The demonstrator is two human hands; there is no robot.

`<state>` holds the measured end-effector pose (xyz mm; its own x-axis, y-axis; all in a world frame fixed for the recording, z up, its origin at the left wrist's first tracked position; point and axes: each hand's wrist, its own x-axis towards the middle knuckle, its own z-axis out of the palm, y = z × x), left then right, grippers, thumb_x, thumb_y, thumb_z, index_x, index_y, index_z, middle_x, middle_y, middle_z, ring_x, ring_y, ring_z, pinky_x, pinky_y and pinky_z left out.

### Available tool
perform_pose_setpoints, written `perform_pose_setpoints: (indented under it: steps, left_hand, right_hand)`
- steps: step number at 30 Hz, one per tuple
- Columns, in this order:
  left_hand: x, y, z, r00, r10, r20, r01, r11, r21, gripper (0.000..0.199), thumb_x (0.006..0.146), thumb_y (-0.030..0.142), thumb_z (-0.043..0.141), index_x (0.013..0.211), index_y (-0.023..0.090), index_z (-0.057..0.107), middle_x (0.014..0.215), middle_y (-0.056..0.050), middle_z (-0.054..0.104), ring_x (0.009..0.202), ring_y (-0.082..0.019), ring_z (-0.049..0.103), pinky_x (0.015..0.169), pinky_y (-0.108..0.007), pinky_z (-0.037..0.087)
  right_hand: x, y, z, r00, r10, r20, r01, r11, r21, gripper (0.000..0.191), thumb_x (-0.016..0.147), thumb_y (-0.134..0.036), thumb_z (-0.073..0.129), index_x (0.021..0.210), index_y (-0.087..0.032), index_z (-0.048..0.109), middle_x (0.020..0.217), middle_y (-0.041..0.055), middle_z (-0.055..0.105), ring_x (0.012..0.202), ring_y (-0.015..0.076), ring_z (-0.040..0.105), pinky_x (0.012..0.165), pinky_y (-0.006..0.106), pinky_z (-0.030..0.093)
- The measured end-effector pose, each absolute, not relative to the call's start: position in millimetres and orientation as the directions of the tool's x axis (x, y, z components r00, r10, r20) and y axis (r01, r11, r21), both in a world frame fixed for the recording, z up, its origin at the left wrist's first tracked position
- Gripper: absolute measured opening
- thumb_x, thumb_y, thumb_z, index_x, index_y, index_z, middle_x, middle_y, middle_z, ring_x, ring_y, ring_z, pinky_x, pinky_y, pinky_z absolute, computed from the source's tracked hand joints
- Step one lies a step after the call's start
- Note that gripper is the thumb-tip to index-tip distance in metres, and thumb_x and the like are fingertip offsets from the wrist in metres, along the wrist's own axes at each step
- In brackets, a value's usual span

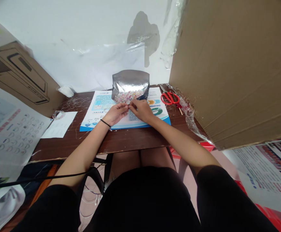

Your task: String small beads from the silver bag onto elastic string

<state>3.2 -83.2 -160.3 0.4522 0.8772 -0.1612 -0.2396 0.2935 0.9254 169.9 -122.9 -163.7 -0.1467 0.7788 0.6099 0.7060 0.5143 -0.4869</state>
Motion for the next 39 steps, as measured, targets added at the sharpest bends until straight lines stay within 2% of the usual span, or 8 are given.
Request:
perform_pose_setpoints:
  steps: [14,26,30,34,39]
  left_hand:
    - [4.1,-82.7,-162.2,0.465,0.874,-0.144,-0.237,0.280,0.930,0.017,0.066,0.020,0.080,0.078,0.014,0.069,0.074,-0.002,0.063,0.070,-0.008,0.055,0.068,-0.023,0.043]
    - [4.2,-81.0,-166.0,0.487,0.865,-0.120,-0.221,0.255,0.941,0.026,0.062,0.030,0.083,0.076,0.013,0.069,0.072,-0.002,0.062,0.070,-0.009,0.056,0.069,-0.023,0.043]
    - [4.6,-80.9,-167.8,0.462,0.881,-0.103,-0.218,0.226,0.949,0.029,0.063,0.036,0.082,0.072,0.013,0.067,0.068,-0.001,0.061,0.066,-0.008,0.054,0.067,-0.023,0.042]
    - [5.8,-83.1,-166.6,0.439,0.895,-0.075,-0.187,0.172,0.967,0.029,0.067,0.038,0.080,0.071,0.014,0.065,0.068,-0.002,0.062,0.064,-0.008,0.053,0.065,-0.025,0.042]
    - [7.9,-84.6,-164.3,0.375,0.925,-0.061,-0.175,0.136,0.975,0.028,0.068,0.035,0.079,0.067,0.013,0.062,0.063,-0.001,0.057,0.059,-0.007,0.050,0.057,-0.021,0.041]
  right_hand:
    - [169.1,-122.6,-163.7,-0.160,0.793,0.588,0.711,0.506,-0.488,0.008,0.088,-0.025,0.051,0.084,-0.021,0.057,0.073,0.0010,0.064,0.069,0.0154,0.058,0.077,0.033,0.042]
    - [169.8,-122.6,-163.1,-0.185,0.795,0.578,0.679,0.529,-0.510,0.007,0.088,-0.025,0.054,0.085,-0.020,0.058,0.077,0.0023,0.067,0.074,0.0167,0.061,0.075,0.032,0.043]
    - [169.9,-124.4,-162.4,-0.190,0.820,0.540,0.631,0.523,-0.573,0.006,0.086,-0.024,0.056,0.090,-0.021,0.059,0.081,0.0021,0.069,0.077,0.0162,0.063,0.075,0.030,0.044]
    - [169.7,-124.6,-164.5,-0.172,0.825,0.538,0.604,0.520,-0.604,0.013,0.085,-0.024,0.056,0.097,-0.020,0.060,0.078,0.0012,0.069,0.074,0.0153,0.064,0.073,0.030,0.045]
    - [170.4,-122.6,-166.3,-0.133,0.809,0.573,0.625,0.517,-0.585,0.010,0.086,-0.027,0.054,0.089,-0.019,0.061,0.074,0.0017,0.067,0.067,0.0142,0.060,0.068,0.029,0.044]
